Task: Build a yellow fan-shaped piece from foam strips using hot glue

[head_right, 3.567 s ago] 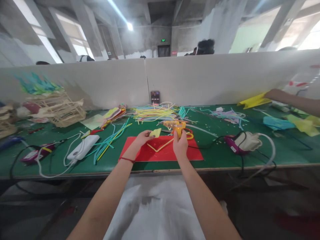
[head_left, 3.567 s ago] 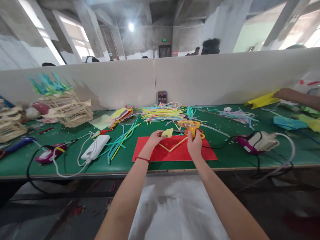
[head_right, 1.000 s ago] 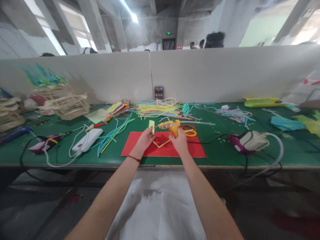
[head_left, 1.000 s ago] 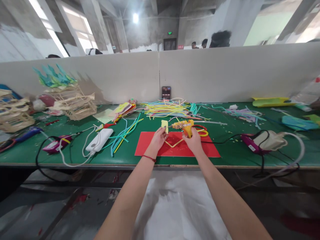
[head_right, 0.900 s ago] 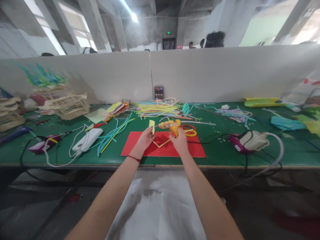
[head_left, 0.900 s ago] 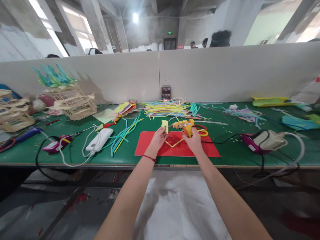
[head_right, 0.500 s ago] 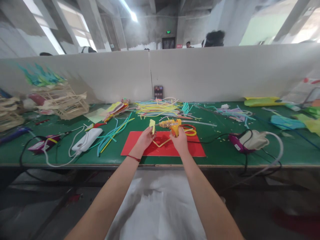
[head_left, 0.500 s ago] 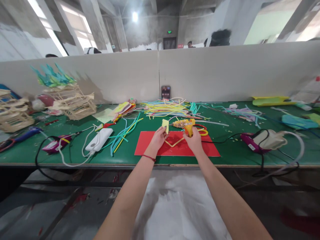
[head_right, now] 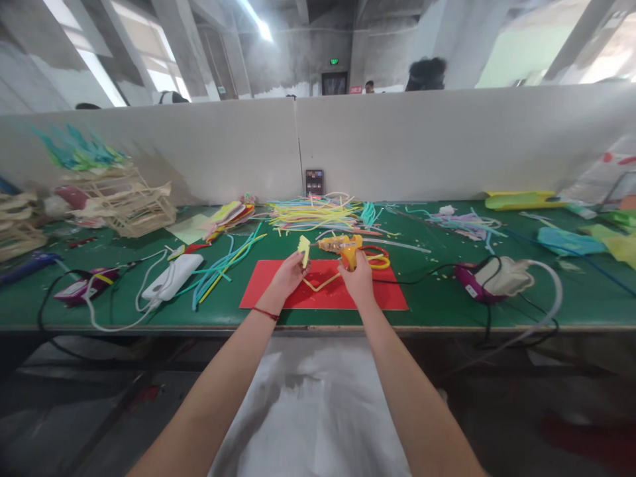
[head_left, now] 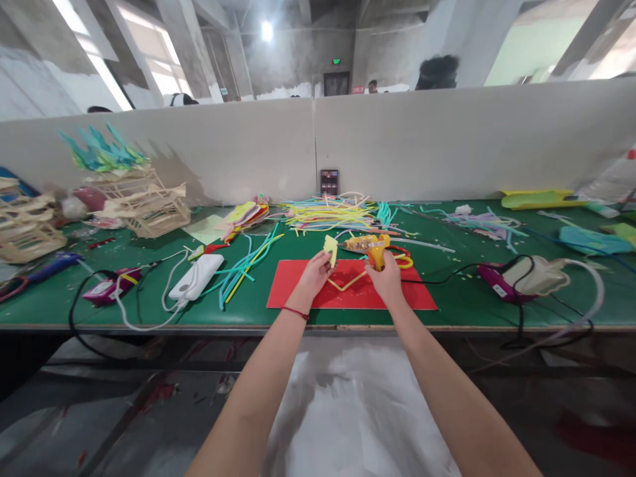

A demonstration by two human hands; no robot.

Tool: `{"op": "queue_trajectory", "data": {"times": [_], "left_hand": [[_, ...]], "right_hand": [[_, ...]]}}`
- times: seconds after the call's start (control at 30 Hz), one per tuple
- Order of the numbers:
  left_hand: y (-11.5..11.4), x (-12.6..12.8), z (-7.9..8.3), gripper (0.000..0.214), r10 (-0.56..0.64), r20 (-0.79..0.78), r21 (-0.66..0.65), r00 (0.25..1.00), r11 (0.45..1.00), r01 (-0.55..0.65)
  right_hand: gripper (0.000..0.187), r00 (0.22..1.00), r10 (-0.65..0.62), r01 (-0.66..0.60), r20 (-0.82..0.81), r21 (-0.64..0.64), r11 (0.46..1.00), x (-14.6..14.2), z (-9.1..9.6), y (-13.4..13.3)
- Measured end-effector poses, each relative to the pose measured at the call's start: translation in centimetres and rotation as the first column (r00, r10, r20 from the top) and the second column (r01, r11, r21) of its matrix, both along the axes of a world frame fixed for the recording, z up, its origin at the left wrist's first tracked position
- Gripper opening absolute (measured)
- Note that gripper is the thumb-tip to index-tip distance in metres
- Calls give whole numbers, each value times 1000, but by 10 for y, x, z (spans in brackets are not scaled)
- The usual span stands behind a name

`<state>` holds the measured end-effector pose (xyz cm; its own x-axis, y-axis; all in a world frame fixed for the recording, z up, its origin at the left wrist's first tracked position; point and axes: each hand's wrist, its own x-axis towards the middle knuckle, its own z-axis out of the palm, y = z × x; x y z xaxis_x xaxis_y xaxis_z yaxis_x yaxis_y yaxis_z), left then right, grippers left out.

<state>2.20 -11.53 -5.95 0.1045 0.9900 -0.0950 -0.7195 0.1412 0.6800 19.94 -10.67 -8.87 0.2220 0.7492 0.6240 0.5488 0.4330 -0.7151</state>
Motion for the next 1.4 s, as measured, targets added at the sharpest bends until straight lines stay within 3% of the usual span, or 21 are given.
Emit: {"op": "queue_trajectory", "data": {"times": [0.47,1.4], "left_hand": [[-4,0,4,9,-37,-24,41,999,998,38],[-10,2,8,12,-80,-43,45,996,996,81]], "right_hand": [[21,998,22,-27,-65,-66,997,2,3,-3],[23,997,-7,3,-78,-50,999,3,2,-1]]}}
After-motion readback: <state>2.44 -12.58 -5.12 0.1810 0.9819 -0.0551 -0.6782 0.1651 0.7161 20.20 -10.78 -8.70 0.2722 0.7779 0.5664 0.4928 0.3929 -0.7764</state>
